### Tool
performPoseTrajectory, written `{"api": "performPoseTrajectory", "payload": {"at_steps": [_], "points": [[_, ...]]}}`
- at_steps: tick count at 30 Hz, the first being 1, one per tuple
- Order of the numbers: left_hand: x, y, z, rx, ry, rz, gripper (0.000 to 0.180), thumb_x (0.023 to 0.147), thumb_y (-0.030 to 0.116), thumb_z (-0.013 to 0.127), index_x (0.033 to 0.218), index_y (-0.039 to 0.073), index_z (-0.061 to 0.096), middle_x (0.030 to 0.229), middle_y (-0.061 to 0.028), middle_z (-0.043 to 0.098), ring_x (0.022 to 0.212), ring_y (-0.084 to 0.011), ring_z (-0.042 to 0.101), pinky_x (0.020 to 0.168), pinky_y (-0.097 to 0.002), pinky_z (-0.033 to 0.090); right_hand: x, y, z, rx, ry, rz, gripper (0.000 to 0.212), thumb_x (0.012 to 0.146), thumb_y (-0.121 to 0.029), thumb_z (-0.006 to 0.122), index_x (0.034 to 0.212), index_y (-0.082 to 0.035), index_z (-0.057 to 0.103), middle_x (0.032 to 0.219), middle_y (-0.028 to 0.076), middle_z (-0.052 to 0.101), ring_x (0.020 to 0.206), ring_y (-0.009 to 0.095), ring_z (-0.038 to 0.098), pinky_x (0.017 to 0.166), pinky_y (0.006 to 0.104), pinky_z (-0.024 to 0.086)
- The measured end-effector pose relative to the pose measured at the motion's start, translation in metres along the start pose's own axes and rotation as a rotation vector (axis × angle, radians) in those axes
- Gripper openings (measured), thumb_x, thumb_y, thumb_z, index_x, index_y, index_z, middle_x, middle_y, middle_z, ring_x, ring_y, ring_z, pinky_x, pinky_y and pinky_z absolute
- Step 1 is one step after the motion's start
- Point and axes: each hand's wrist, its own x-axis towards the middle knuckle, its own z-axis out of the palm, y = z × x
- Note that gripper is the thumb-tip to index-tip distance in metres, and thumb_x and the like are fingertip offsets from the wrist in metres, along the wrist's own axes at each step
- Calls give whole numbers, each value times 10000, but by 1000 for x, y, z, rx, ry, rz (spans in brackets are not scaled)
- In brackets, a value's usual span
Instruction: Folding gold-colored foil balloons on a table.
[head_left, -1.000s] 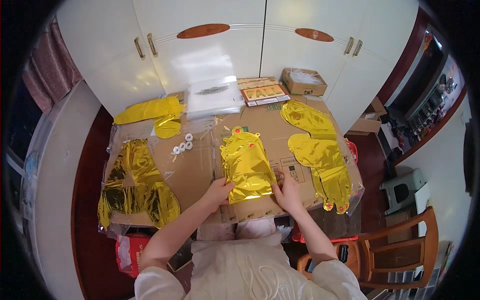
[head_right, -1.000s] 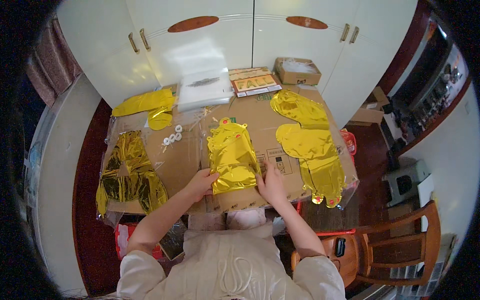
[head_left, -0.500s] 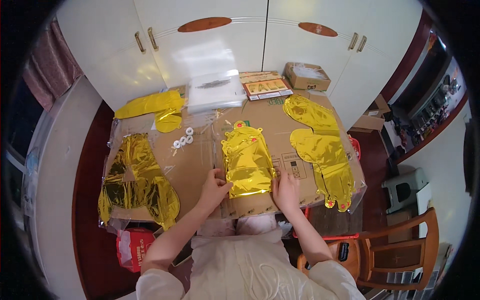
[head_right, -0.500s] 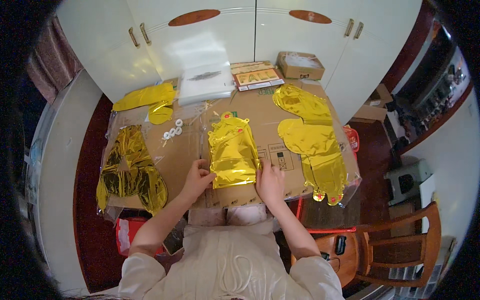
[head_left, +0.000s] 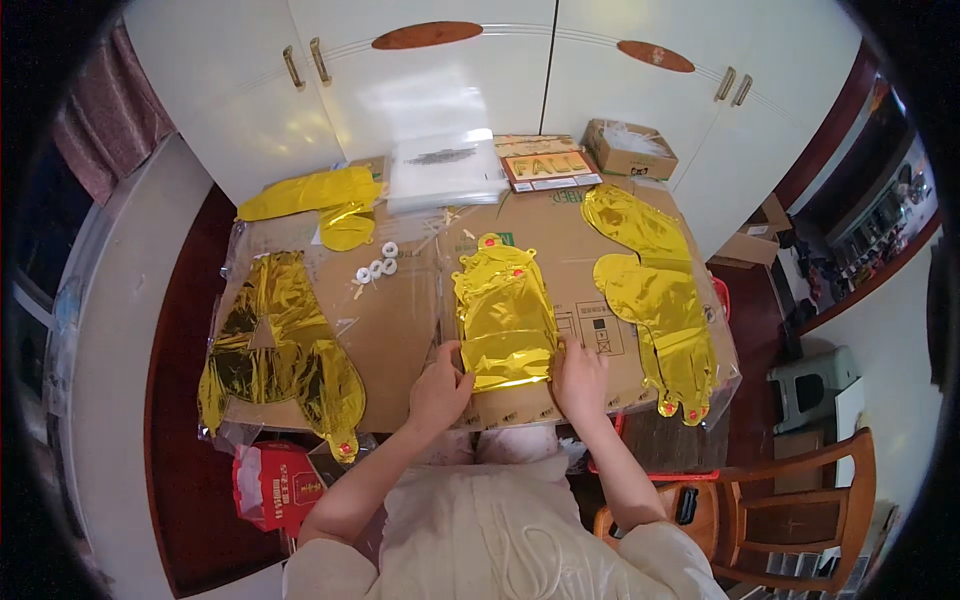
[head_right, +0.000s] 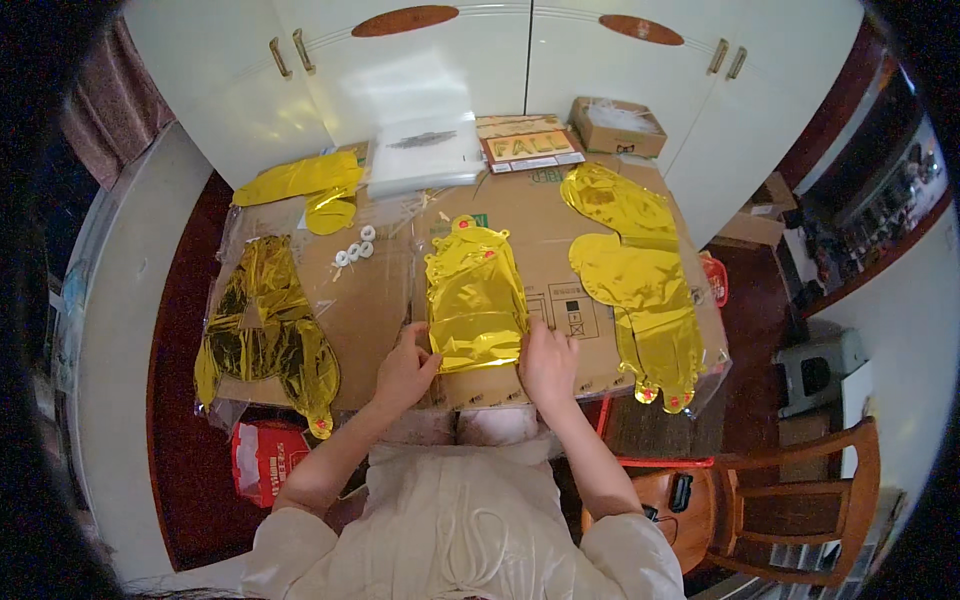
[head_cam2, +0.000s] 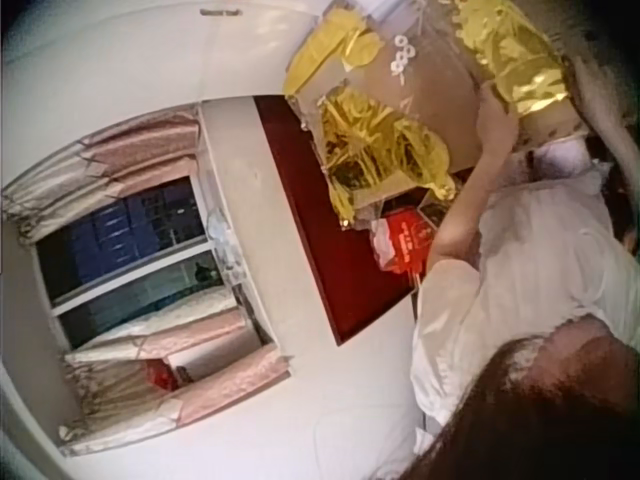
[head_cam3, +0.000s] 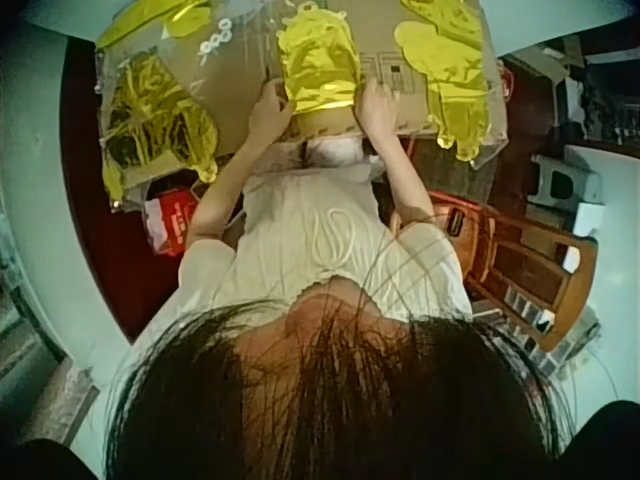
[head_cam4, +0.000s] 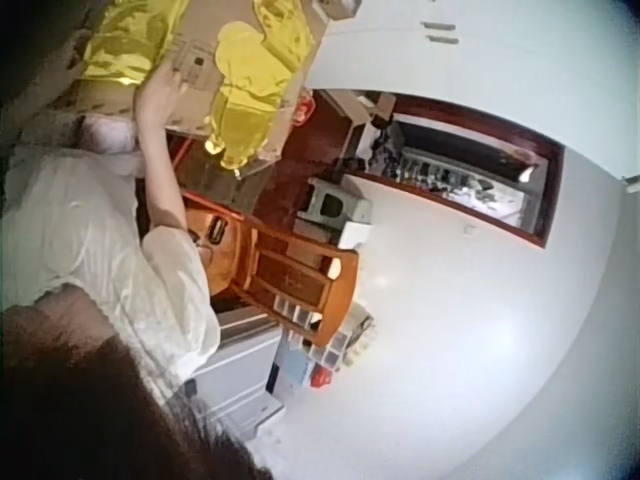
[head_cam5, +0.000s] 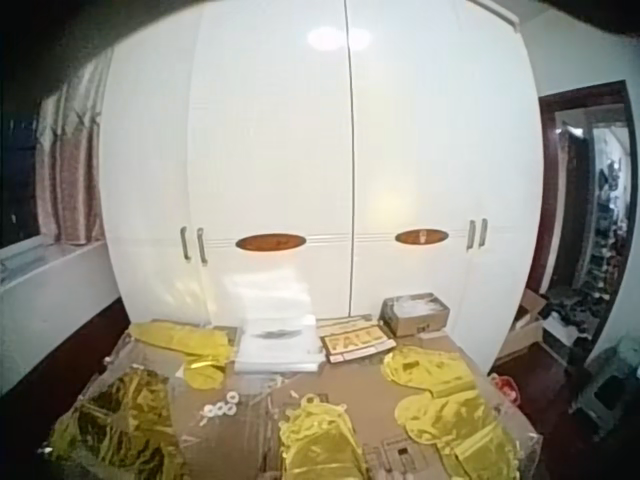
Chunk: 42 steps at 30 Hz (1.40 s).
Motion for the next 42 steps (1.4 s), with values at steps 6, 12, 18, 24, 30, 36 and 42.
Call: {"api": "performPoseTrajectory", "payload": {"at_steps": [6,12,18,24,30,36,42], "points": [[-5,-4,14,135,126,47,479,846,171,622,1270,92,414,766,-81,619,823,-280,619,720,-433,477,1,-1,-1,72,-24,24,252,864,-107,561,1104,-31,561,759,130,619,759,299,588,730,420,404],[-8,-5,16,113,160,89,440,842,168,633,1235,89,450,801,-89,622,830,-283,616,726,-425,474,0,4,1,171,-74,52,280,867,-99,564,1133,-14,543,784,164,617,785,332,587,758,444,409],[-13,2,7,-21,115,59,456,817,171,668,1209,62,461,833,-91,641,849,-277,609,758,-406,466,-1,4,1,193,-71,58,287,873,-90,580,1148,-29,523,814,166,619,814,343,585,754,453,410],[-13,-1,12,57,156,89,421,799,186,677,1152,102,465,777,-41,624,857,-266,594,718,-441,480,-2,5,2,163,-85,-6,285,871,-92,573,1143,-22,526,805,159,613,794,337,576,749,458,408],[-15,6,11,112,141,102,381,799,167,677,1109,68,478,769,-69,602,848,-277,584,734,-424,467,-2,4,-1,124,-54,-100,296,859,-88,566,1143,-16,527,798,149,609,788,319,568,738,448,407],[-18,-1,19,307,295,252,335,780,198,670,1052,77,516,984,-113,577,962,-303,543,782,-449,462,0,2,-5,137,-72,-103,299,854,-99,571,1139,-15,534,806,149,615,808,316,567,743,443,407],[-27,26,33,456,244,687,628,794,363,665,1251,-30,491,1326,-253,450,1288,-409,387,1066,-520,311,0,2,-4,51,-98,-84,321,826,-91,568,1137,-13,555,870,109,619,815,277,570,766,402,422]]}}
